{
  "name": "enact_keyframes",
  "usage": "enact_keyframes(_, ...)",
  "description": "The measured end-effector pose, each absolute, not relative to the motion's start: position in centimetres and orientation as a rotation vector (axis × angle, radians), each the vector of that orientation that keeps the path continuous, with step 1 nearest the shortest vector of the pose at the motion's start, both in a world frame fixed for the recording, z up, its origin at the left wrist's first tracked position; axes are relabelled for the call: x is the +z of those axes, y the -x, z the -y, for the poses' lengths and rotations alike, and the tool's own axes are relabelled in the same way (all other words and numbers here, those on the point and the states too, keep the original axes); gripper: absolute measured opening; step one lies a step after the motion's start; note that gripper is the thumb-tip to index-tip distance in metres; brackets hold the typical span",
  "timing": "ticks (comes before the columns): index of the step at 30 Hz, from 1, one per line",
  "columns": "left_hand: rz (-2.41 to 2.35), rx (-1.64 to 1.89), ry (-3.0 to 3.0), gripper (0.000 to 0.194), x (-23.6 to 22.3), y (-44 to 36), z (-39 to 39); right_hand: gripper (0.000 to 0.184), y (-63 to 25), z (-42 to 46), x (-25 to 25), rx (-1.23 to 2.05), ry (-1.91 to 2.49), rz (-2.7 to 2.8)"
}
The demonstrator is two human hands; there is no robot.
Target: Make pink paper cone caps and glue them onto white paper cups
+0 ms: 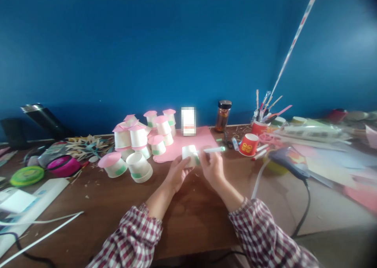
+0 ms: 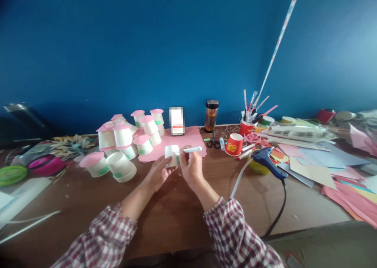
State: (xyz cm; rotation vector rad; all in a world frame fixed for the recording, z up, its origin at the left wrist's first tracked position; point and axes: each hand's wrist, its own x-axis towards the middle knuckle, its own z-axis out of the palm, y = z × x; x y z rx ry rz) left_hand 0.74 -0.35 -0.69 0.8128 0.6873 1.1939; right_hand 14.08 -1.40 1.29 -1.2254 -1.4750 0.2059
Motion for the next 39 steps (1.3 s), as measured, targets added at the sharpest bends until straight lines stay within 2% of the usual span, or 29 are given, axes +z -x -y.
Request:
enact_keyframes(19,-0.707,1.213,-0.781,0.028,-0.55,-0.80,0.28,0.020,-13.98,1.43,1.24,0.198,1.225,1.476)
enact_keyframes(27,-0.705,1.209,-0.782,0.024,-0.56,-0.72,0.31,0.020,-13.96,1.51,1.18,0.220,1.216,1.479)
enact_keyframes(39,-0.712,1.199,-0.795,0.032,-0.51,-0.86,0.31,0.024,-13.75,1.89,1.44,0.283,1.195,1.479)
